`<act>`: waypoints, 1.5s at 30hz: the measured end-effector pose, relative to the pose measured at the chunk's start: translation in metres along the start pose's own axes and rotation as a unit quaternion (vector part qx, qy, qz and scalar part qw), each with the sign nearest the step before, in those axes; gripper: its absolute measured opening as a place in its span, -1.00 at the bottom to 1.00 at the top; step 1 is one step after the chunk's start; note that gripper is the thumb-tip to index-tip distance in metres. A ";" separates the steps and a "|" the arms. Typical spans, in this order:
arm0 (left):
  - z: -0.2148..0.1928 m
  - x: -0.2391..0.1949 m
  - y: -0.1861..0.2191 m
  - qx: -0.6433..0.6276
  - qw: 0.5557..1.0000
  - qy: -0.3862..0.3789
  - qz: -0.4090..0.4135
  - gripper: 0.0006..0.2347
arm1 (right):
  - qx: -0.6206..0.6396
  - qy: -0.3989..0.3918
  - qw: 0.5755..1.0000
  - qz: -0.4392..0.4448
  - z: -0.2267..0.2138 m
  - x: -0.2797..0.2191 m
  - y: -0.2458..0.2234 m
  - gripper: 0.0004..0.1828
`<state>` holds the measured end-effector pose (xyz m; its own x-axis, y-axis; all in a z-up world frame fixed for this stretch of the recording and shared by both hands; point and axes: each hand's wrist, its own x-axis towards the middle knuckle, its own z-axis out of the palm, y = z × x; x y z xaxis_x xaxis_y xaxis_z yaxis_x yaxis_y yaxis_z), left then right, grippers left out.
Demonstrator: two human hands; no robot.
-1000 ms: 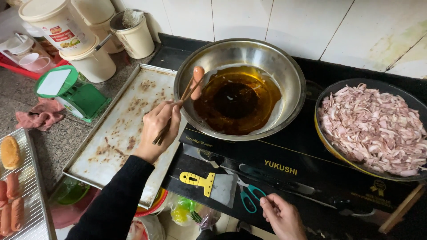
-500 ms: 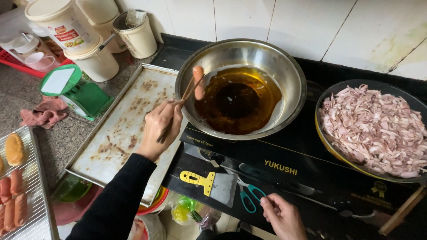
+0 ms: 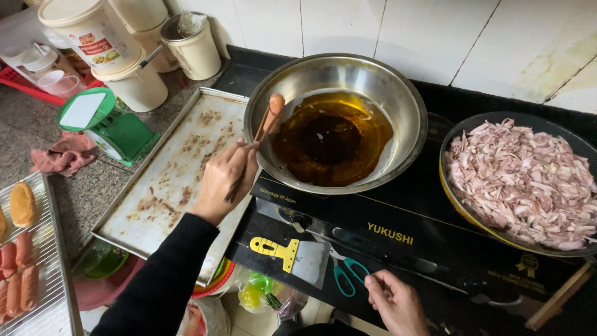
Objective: The person uses chopsticks to transfer sausages from a wire rack into a metal bowl containing a dark liquid. They then use the chopsticks to stir and coat the sausages in the liquid before returning them to the rack. Finally, the person uses chopsticks to stir chopped meat cooking in a frying pan on an induction cooktop.
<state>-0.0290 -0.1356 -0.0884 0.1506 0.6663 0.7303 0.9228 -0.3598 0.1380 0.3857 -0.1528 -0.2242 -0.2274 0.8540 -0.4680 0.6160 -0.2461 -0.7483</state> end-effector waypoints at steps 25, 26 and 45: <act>0.002 0.005 0.018 0.041 0.996 0.077 -0.002 -0.83 | 0.685 -0.266 0.628 0.256 0.218 0.158 -0.021 -0.42; -0.002 0.008 0.020 0.034 0.996 0.077 -0.006 -0.83 | 0.693 -0.255 0.627 0.249 0.225 0.163 -0.020 -0.40; -0.007 0.003 -0.024 -0.010 1.000 0.019 0.018 -0.89 | 0.411 -0.192 0.884 0.110 0.120 0.041 -0.092 -0.50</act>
<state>-0.0527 -0.1299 -0.0853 0.1692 0.6278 0.7597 0.9095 -0.3965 0.1251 0.2293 -0.1506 -0.2308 -0.5062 0.5647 -0.6518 -0.0440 -0.7717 -0.6344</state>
